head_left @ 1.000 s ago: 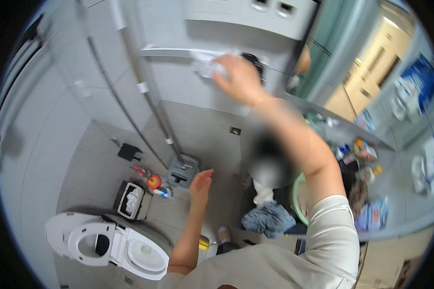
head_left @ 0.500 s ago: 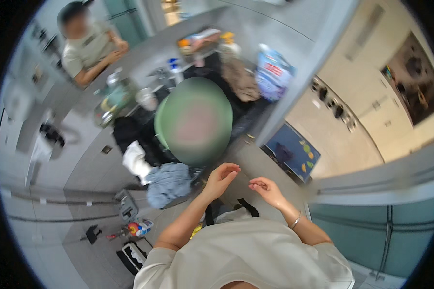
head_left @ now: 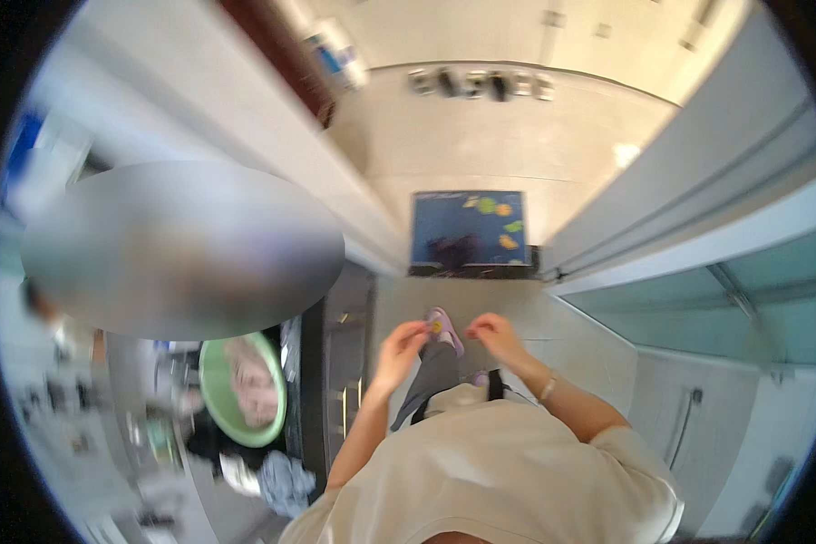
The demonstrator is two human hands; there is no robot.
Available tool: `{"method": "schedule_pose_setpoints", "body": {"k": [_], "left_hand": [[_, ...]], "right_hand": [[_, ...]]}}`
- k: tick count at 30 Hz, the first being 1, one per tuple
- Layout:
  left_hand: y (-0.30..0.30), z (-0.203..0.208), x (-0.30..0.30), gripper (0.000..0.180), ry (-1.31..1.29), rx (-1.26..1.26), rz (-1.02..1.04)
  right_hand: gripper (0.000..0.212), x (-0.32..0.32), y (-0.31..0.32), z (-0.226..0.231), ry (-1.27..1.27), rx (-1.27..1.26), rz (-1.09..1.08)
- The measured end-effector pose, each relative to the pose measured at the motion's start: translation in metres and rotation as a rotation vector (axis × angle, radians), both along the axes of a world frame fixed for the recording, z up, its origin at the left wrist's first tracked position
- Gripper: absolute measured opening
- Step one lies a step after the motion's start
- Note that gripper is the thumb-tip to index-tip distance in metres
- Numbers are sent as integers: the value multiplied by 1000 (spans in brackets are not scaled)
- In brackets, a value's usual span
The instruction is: The person hand washes clothes in a green basin at a bathroom sink, rinsing and wringing them repeatedly. They also dry their hands with a tissue, walk to the living room to pick up a phone and a glass, pour hot water into the glass, and return to the bathroom to continue washing.
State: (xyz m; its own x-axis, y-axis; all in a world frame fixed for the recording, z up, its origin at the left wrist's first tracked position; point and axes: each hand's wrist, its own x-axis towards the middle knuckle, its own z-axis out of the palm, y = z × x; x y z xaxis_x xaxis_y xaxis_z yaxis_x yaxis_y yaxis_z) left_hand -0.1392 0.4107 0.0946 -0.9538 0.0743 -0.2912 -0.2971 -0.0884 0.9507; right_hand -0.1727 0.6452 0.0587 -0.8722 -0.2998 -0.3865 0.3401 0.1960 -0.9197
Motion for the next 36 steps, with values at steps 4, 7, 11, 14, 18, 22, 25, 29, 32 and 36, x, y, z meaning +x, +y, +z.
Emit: {"method": "schedule_pose_setpoints", "body": {"k": [4,7,11,14,18,22,25,29,32,36], "left_hand": [[-40,-24,-103,22,-16,-52,10],[-26,-17,-196,21,7,-33,-111],[15,-18,-304,21,13,-30,-253],[47,-17,-384,20,66,-54,-330],[79,-50,-490,20,70,-291,-431],[123,-94,-603,19,66,-302,-413],[166,-72,-696,19,-14,-215,-439],[240,-56,-814,20,52,-165,-522],[297,-62,-900,19,121,-225,-593],[382,-92,-1019,19,69,-216,-714]], "right_hand": [[9,-107,-22,13,4,-95,-54],[6,-153,-7,8,-192,0,-281],[6,-219,20,14,-292,-143,-436],[7,-285,43,5,-290,-149,-500],[7,-389,81,-38,-336,-120,-579],[7,-509,132,-121,-241,-239,-552],[8,-598,161,-80,-410,-154,-578],[10,-677,238,-71,-255,-112,-597],[13,-723,309,-60,-310,-44,-734],[20,-756,411,-105,-268,244,-806]]}}
